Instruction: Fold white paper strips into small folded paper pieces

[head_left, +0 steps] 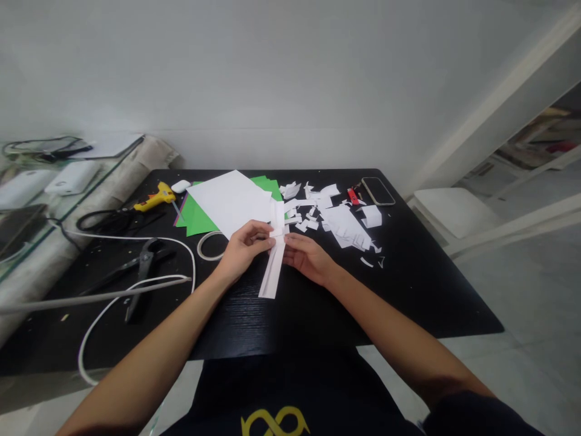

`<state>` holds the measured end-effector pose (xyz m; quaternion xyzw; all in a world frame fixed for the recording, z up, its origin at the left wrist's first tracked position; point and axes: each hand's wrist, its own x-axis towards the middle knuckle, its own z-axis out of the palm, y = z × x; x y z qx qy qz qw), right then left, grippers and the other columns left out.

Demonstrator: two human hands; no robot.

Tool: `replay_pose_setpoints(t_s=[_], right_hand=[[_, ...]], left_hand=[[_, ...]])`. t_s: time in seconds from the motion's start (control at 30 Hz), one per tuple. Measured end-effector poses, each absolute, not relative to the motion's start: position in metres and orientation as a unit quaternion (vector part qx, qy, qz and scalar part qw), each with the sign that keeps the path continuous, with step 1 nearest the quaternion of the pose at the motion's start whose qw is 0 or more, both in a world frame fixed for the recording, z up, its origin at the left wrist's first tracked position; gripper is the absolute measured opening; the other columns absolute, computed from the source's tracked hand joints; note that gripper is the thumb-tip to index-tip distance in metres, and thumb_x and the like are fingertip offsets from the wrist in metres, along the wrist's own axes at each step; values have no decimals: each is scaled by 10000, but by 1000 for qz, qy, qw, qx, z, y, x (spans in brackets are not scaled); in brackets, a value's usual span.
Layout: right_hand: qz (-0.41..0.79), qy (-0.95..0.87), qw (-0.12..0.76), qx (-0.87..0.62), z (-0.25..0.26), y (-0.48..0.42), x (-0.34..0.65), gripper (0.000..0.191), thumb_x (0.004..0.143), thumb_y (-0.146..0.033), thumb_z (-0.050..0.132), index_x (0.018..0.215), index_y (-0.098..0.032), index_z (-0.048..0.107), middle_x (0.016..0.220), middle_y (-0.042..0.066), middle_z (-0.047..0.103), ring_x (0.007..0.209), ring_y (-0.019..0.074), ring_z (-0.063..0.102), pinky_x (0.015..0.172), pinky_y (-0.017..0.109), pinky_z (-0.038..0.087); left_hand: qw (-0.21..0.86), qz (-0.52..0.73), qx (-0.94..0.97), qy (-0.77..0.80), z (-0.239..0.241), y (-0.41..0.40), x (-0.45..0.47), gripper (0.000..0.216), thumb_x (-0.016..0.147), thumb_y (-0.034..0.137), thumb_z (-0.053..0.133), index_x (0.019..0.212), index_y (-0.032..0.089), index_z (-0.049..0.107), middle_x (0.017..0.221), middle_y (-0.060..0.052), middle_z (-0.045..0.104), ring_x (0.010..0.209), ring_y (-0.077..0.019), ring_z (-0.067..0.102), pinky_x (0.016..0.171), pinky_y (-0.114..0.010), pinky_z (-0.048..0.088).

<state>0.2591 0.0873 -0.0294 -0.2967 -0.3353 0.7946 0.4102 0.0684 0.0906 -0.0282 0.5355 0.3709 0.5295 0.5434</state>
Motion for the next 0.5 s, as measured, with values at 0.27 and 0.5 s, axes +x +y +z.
replay_pose_setpoints(t_s=[0.27, 0.5], right_hand=[[804, -328, 402, -290, -29, 87, 259, 239, 762, -348, 859, 900, -192, 741, 880, 29, 772, 838, 181, 715, 847, 321, 560], [806, -340, 392, -285, -29, 87, 260, 233, 803, -356, 823, 929, -180, 737, 864, 39, 765, 834, 173, 711, 861, 313, 551]], left_hand=[[550, 512, 541, 376, -30, 90, 66, 171, 777, 242, 830, 931, 208, 761, 862, -11, 724, 799, -157, 656, 782, -293, 515], [541, 503, 540, 404, -30, 90, 65, 143, 767, 242, 828, 892, 190, 783, 836, -29, 750, 765, -157, 664, 760, -291, 524]])
